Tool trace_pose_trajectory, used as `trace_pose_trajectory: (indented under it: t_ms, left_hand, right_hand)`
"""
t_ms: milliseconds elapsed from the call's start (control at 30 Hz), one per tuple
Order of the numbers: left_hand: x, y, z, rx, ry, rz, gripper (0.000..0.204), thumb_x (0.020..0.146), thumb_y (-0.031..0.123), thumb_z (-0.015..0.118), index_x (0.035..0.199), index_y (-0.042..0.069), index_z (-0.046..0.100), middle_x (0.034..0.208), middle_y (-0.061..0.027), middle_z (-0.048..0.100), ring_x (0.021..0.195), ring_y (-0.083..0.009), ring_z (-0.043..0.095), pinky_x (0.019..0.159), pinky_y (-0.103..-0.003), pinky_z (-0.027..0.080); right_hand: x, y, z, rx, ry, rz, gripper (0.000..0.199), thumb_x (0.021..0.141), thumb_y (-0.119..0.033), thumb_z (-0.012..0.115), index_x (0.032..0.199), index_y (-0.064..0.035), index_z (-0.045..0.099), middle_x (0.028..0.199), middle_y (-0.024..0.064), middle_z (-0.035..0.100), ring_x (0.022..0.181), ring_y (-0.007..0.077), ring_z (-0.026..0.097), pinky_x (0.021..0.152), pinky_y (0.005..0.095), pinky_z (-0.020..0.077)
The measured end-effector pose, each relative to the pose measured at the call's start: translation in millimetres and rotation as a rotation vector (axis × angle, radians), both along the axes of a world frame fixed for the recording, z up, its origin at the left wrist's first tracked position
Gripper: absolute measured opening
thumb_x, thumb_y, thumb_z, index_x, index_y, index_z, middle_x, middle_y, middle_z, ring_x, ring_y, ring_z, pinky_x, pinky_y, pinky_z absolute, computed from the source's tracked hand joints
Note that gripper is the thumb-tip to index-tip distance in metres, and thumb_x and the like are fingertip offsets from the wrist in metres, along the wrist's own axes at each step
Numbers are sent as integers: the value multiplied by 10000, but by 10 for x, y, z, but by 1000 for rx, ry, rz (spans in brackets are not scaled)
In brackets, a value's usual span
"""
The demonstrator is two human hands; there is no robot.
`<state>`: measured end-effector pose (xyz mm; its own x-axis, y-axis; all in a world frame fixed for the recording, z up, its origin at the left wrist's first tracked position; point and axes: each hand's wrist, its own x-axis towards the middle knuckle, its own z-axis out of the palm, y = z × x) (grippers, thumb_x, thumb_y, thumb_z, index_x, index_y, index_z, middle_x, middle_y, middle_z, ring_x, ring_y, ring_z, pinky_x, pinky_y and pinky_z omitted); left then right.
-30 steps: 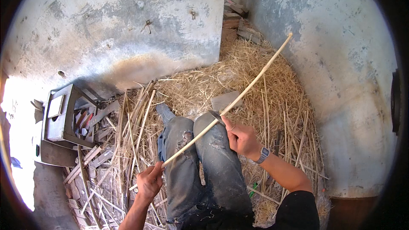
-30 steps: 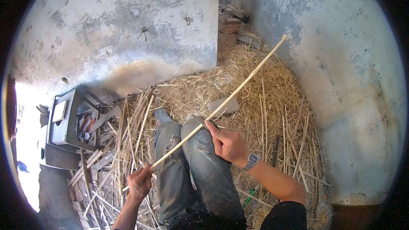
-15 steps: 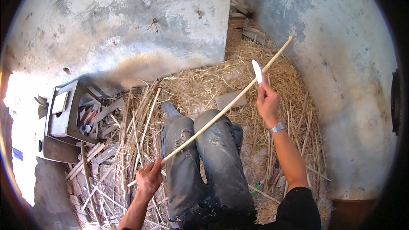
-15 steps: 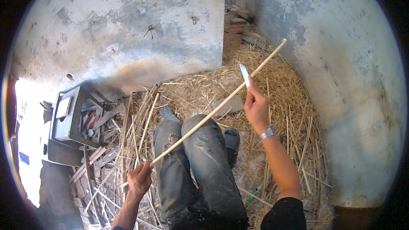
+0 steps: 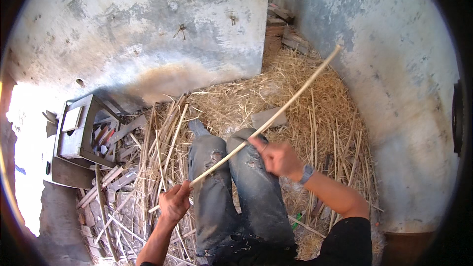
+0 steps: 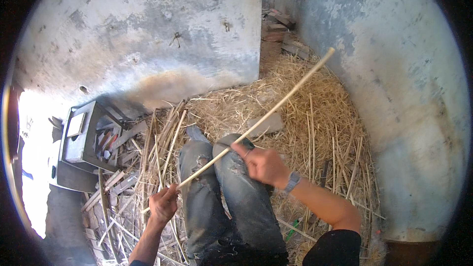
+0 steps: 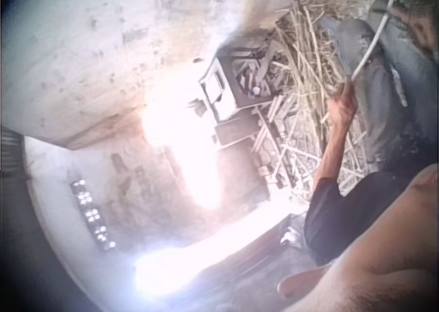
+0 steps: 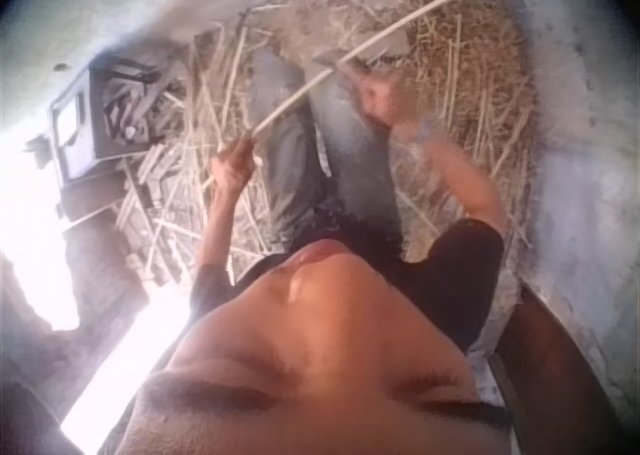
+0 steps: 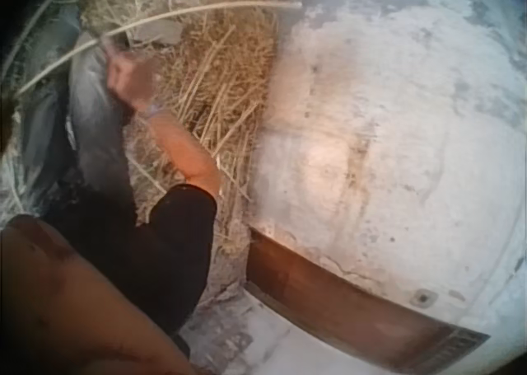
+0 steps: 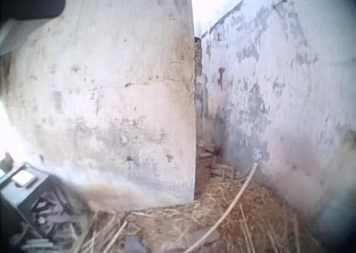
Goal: The person whittles and shapes a long thin bamboo stick using a small folding knife and then a large machete-like blade, removing thin strips of wood.
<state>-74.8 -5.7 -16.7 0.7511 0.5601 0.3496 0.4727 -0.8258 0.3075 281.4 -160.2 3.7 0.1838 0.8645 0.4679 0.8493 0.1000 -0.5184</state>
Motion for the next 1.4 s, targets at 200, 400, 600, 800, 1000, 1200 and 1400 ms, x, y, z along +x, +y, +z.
trace_pose_trajectory:
  t_ms: [200, 400, 600, 800, 1000, 1200, 1400]
  left_hand:
    - [151, -68, 61, -118, -57, -33, 221, 895, 114, 756, 1114, 102, 735, 709, -77, 656, 528, -282, 645, 460, -411, 489]
    - [124, -78, 8, -219, -91, -7, 221, 892, 108, 754, 1110, 77, 735, 695, -95, 650, 515, -291, 639, 467, -415, 484]
    - [239, -14, 59, -204, -81, -36, 213, 885, 80, 758, 1098, 74, 757, 699, -113, 647, 525, -297, 639, 472, -414, 480]
    - [91, 7, 21, -224, -98, 11, 205, 884, 94, 769, 1085, 57, 756, 690, -110, 645, 538, -299, 643, 490, -406, 487]
    - [310, 21, 112, -253, -103, -34, 175, 911, 104, 743, 1078, 54, 756, 708, -131, 657, 551, -322, 651, 508, -423, 497]
    - [260, 7, 205, -405, -157, -31, 178, 911, 89, 740, 1073, 16, 756, 732, -175, 682, 576, -335, 673, 527, -410, 515]
    - [596, -59, 206, -478, -124, -43, 193, 904, 75, 739, 1076, -11, 750, 749, -198, 699, 620, -341, 705, 564, -395, 536]
  right_hand:
    - [753, -79, -173, 75, 119, -363, 402, 983, -56, 556, 1359, -102, 689, 630, 128, 628, 463, 171, 545, 480, 382, 470]
    - [373, 44, -10, 101, -96, -163, 582, 835, 0, 613, 1396, -142, 672, 629, 167, 613, 463, 275, 538, 483, 390, 456]
    - [1370, -33, -8, 214, -57, -599, 189, 1015, -118, 596, 1050, -31, 761, 620, 177, 613, 472, 236, 561, 462, 389, 410]
    - [763, 9, -77, 74, 107, -289, 203, 1019, -107, 604, 1119, -59, 775, 603, 113, 603, 459, 181, 520, 438, 330, 360]
    - [1080, -99, -74, 9, 63, -335, 558, 951, -51, 578, 1497, -166, 576, 604, 116, 587, 478, 199, 499, 499, 360, 442]
    - [491, 33, 100, -80, -6, -96, 550, 912, -14, 568, 1442, -150, 629, 599, 123, 590, 496, 193, 542, 512, 373, 463]
    - [1053, -29, -71, -2, 59, -436, 288, 934, -46, 592, 1151, -86, 777, 589, 146, 580, 496, 184, 576, 494, 393, 456]
